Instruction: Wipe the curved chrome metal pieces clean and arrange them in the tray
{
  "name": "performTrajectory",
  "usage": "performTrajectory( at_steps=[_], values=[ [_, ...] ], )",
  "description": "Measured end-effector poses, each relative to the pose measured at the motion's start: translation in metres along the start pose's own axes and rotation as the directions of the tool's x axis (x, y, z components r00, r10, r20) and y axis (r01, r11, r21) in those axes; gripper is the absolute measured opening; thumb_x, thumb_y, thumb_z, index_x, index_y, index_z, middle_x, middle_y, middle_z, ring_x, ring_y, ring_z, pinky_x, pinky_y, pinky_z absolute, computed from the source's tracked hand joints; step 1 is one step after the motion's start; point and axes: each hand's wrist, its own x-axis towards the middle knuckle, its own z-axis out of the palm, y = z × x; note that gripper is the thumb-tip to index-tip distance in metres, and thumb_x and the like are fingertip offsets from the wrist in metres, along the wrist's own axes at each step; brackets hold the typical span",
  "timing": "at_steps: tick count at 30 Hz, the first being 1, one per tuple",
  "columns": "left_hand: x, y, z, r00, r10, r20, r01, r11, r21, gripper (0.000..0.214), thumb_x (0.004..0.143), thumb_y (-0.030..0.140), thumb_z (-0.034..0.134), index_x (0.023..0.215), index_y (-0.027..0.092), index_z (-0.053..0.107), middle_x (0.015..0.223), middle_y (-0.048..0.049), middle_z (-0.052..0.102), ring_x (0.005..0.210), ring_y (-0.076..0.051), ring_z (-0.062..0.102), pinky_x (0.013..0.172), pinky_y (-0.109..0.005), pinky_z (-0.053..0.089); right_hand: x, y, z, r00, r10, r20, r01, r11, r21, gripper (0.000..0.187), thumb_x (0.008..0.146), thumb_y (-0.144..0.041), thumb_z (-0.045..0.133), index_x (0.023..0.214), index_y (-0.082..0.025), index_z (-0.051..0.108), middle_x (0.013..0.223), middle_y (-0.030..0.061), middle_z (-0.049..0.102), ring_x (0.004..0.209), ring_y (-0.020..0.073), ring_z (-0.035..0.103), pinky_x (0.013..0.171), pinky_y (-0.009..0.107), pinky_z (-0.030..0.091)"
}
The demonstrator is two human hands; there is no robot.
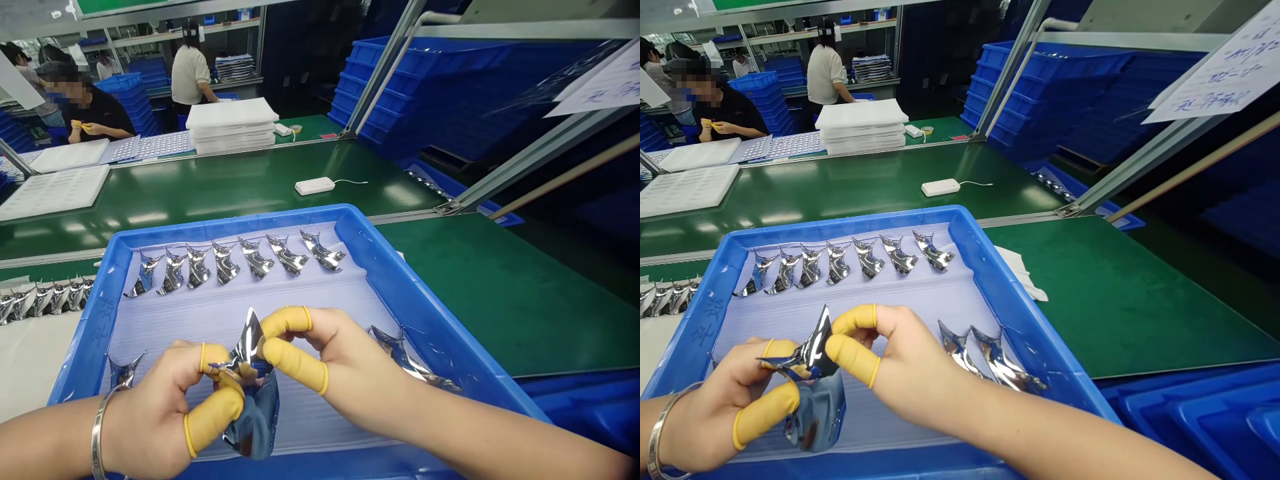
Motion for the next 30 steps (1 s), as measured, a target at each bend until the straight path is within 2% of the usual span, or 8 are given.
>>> performTrajectory(
  at_steps=[6,10,13,16,18,21,25,30],
  values=[
    [0.001,0.001,-0.002,0.991,-0.130,0.015,0.131,0.984,-0.124,0.012,0.084,0.020,0.048,0.085,0.012,0.056,0.074,-0.0059,0.058,0.064,-0.013,0.053,0.063,-0.027,0.049,0.000,0.007,-0.004,0.998,0.000,-0.059,0.000,1.000,0.000,0.016,0.086,-0.025,0.050,0.078,-0.014,0.059,0.076,0.0028,0.060,0.073,0.0149,0.055,0.070,0.027,0.046],
    [0.005,0.004,-0.013,0.979,-0.155,-0.132,0.137,0.982,-0.133,0.011,0.080,0.021,0.053,0.074,0.012,0.054,0.070,-0.0044,0.058,0.061,-0.012,0.055,0.056,-0.023,0.047,0.004,0.008,-0.009,0.992,0.017,-0.124,-0.029,0.994,-0.102,0.022,0.083,-0.036,0.054,0.073,-0.017,0.061,0.077,0.0031,0.063,0.074,0.0169,0.057,0.071,0.028,0.047],
    [0.006,0.010,-0.029,0.945,-0.197,-0.259,0.183,0.980,-0.078,0.014,0.075,0.022,0.055,0.064,0.013,0.050,0.055,0.0004,0.052,0.049,-0.009,0.050,0.047,-0.020,0.043,0.009,0.006,-0.013,0.986,0.021,-0.164,-0.051,0.982,-0.182,0.036,0.075,-0.054,0.057,0.065,-0.020,0.063,0.075,0.0043,0.065,0.073,0.0206,0.058,0.068,0.031,0.051],
    [0.003,0.018,-0.044,0.891,-0.282,-0.356,0.305,0.952,0.009,0.012,0.069,0.019,0.053,0.059,0.013,0.048,0.050,0.0027,0.049,0.045,-0.007,0.045,0.044,-0.018,0.039,0.012,0.010,-0.017,0.976,0.058,-0.212,-0.113,0.960,-0.258,0.050,0.061,-0.071,0.058,0.056,-0.021,0.063,0.074,0.0069,0.066,0.074,0.0271,0.060,0.067,0.039,0.052],
    [-0.002,0.020,-0.050,0.852,-0.350,-0.389,0.406,0.911,0.071,0.011,0.066,0.016,0.050,0.056,0.014,0.045,0.049,0.0037,0.046,0.044,-0.006,0.042,0.043,-0.017,0.037,0.011,0.016,-0.019,0.971,0.061,-0.233,-0.128,0.950,-0.285,0.053,0.058,-0.075,0.055,0.055,-0.022,0.063,0.077,0.0073,0.066,0.078,0.0303,0.060,0.070,0.044,0.051],
    [-0.015,0.017,-0.051,0.789,-0.460,-0.407,0.564,0.805,0.184,0.011,0.062,0.015,0.046,0.052,0.015,0.042,0.047,0.0050,0.041,0.043,-0.006,0.037,0.041,-0.017,0.031,0.006,0.030,-0.023,0.974,0.056,-0.219,-0.124,0.943,-0.310,0.049,0.061,-0.073,0.054,0.064,-0.026,0.066,0.081,0.0058,0.066,0.082,0.0311,0.059,0.073,0.046,0.051],
    [-0.032,0.001,-0.044,0.667,-0.555,-0.496,0.742,0.555,0.376,0.012,0.062,0.015,0.046,0.051,0.017,0.041,0.045,0.0040,0.042,0.043,-0.009,0.039,0.041,-0.020,0.029,0.002,0.039,-0.023,0.984,0.043,-0.173,-0.101,0.935,-0.340,0.049,0.064,-0.074,0.050,0.069,-0.027,0.065,0.081,0.0041,0.066,0.078,0.0287,0.061,0.071,0.042,0.053],
    [-0.039,-0.017,-0.027,0.563,-0.606,-0.562,0.798,0.222,0.560,0.019,0.071,0.022,0.054,0.054,0.015,0.048,0.049,0.0027,0.047,0.049,-0.012,0.047,0.051,-0.024,0.037,0.003,0.030,-0.016,0.996,0.010,-0.094,-0.043,0.932,-0.359,0.041,0.070,-0.064,0.050,0.070,-0.027,0.066,0.077,0.0016,0.066,0.073,0.0244,0.062,0.067,0.035,0.054]
  ],
)
